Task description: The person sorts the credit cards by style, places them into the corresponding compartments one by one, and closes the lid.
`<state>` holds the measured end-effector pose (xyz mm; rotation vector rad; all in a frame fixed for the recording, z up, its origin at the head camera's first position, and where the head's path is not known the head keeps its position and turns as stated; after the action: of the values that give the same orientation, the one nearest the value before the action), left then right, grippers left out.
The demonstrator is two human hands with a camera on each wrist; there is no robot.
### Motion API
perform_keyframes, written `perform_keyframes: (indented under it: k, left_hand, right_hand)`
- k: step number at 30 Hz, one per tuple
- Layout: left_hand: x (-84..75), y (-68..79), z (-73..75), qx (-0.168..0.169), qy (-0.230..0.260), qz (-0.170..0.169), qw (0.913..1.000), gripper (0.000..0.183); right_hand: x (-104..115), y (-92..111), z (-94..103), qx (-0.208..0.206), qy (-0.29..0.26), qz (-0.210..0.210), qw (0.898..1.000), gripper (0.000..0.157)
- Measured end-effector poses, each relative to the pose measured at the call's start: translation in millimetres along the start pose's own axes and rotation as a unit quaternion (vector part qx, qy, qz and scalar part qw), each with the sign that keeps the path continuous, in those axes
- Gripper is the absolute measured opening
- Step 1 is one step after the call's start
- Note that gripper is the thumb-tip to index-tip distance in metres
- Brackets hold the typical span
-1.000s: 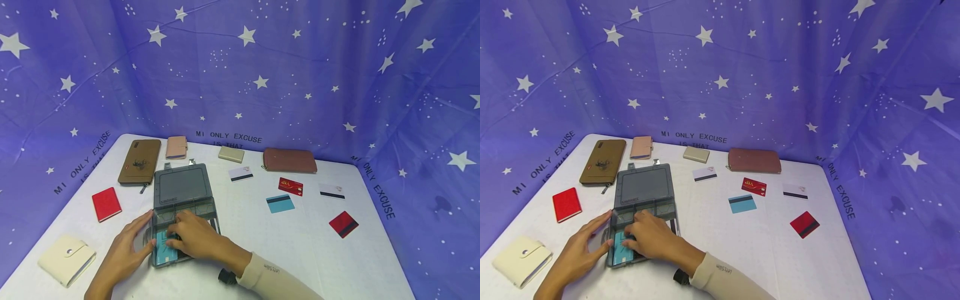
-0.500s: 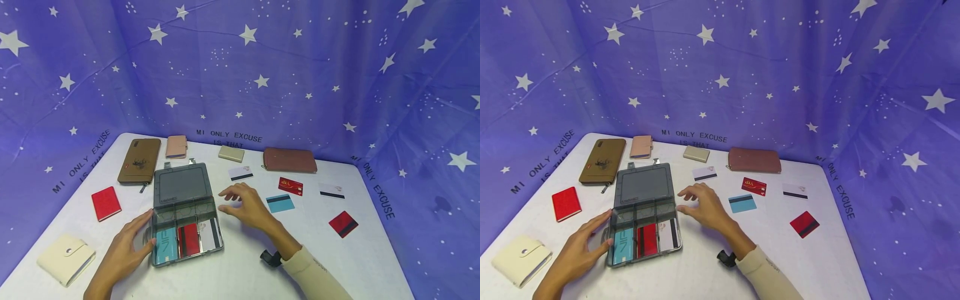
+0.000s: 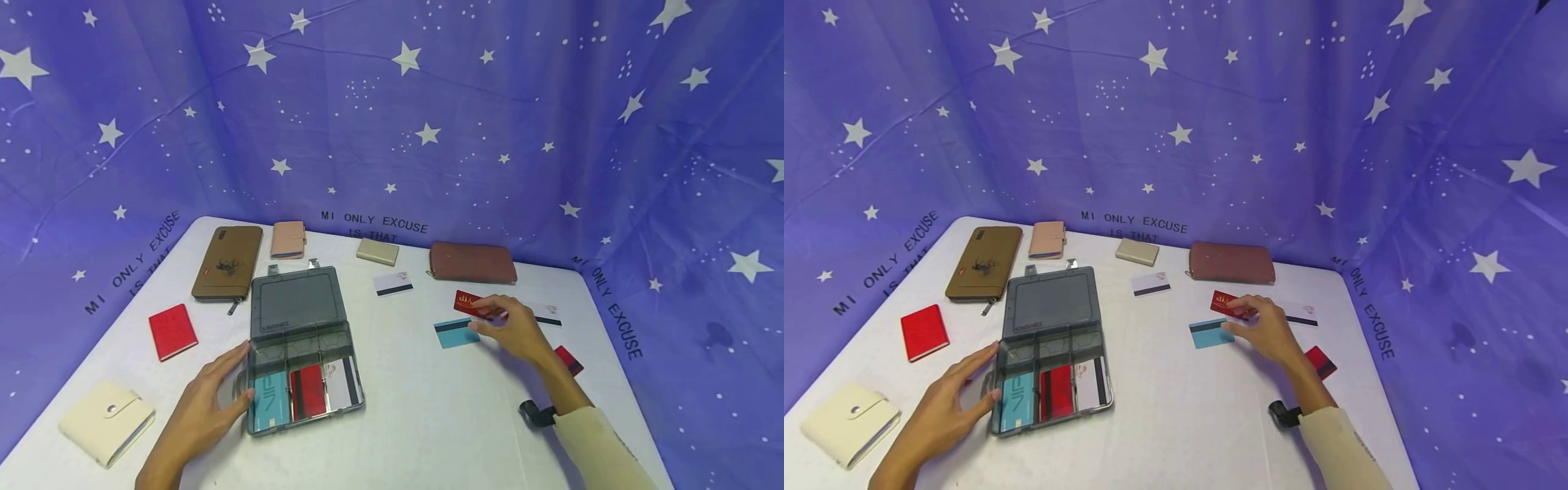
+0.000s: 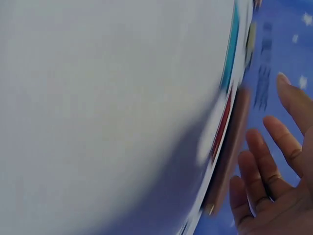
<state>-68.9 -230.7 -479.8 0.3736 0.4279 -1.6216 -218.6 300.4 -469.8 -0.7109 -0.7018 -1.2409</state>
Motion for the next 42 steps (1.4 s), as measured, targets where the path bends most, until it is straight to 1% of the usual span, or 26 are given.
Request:
perform_keyframes:
  k: [5,8,10,12,15,19,21,23,27,29,30,33,36,39,42]
  left_hand:
    - [0.6,0.3,-1.0,-0.007,0.003,-0.008,0.9999,0.078]
    - [0.5,0.5,-1.7,-0.010,0.003,-0.012,0.9999,0.077]
    - [0.3,0.7,-2.1,-0.010,0.003,-0.012,0.9999,0.077]
    - [0.0,0.9,-2.1,-0.006,0.003,-0.010,0.9999,0.078]
    - [-0.5,1.1,-1.7,-0.003,0.004,-0.008,1.0000,0.078]
    - [-0.9,1.1,-1.1,-0.006,0.005,-0.008,0.9999,0.078]
    - [-0.8,1.2,-1.2,-0.008,0.006,-0.009,0.9999,0.078]
    - [-0.6,1.3,-1.5,-0.010,0.005,-0.010,0.9999,0.078]
    - [-0.3,1.5,-1.8,-0.018,0.003,-0.014,0.9997,0.078]
    - [-0.2,1.7,-1.5,-0.017,0.001,-0.012,0.9998,0.078]
    - [-0.1,1.8,-1.1,-0.015,0.001,-0.010,0.9998,0.078]
    - [0.0,1.6,0.2,-0.003,0.000,-0.001,1.0000,0.079]
    - [0.3,1.4,0.1,-0.007,0.001,-0.004,1.0000,0.079]
    - [1.1,1.5,-1.4,-0.020,0.003,-0.013,0.9997,0.078]
    - [2.1,1.7,-3.1,-0.027,0.002,-0.017,0.9995,0.078]
  right_hand:
    - [-34,-1,42.4,-0.012,0.055,-0.054,0.997,0.057]
    - [-51,-1,63.1,-0.014,0.078,-0.072,0.994,0.060]
    - [-60,0,73.5,-0.012,0.095,-0.080,0.992,0.062]
    - [-69,0,80.7,-0.009,0.112,-0.085,0.990,0.061]
    - [-77,0,86.3,-0.006,0.125,-0.096,0.988,0.058]
    - [-76,-2,86.8,-0.003,0.125,-0.104,0.987,0.054]
    - [-71,-2,86.2,-0.009,0.129,-0.099,0.987,0.048]
    - [-63,-2,85.6,-0.024,0.132,-0.093,0.987,0.040]
    - [-39,-2,80.1,-0.068,0.130,-0.054,0.988,0.021]
    - [-22,-1,72.5,-0.077,0.118,-0.030,0.990,0.017]
    - [-14,-1,67.5,-0.076,0.110,-0.019,0.991,0.018]
    - [11,0,49.0,-0.052,0.076,0.005,0.996,0.027]
    - [37,2,26.3,-0.025,0.039,0.023,0.999,0.031]
    - [62,5,-0.3,0.001,-0.018,0.035,0.999,0.027]
    - [84,8,-30.0,0.031,-0.092,0.029,0.995,0.026]
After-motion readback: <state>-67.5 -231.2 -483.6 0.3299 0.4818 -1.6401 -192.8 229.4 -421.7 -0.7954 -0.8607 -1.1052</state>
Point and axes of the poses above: each hand's wrist, its own y-axis away from the middle knuckle, its own z-axis out of the back of the hand, x = y × z, the point moved 2 cm from there along -y, towards the middle knuckle, and after that the axes turned 13 degrees about -y, right-handed, at the moved point
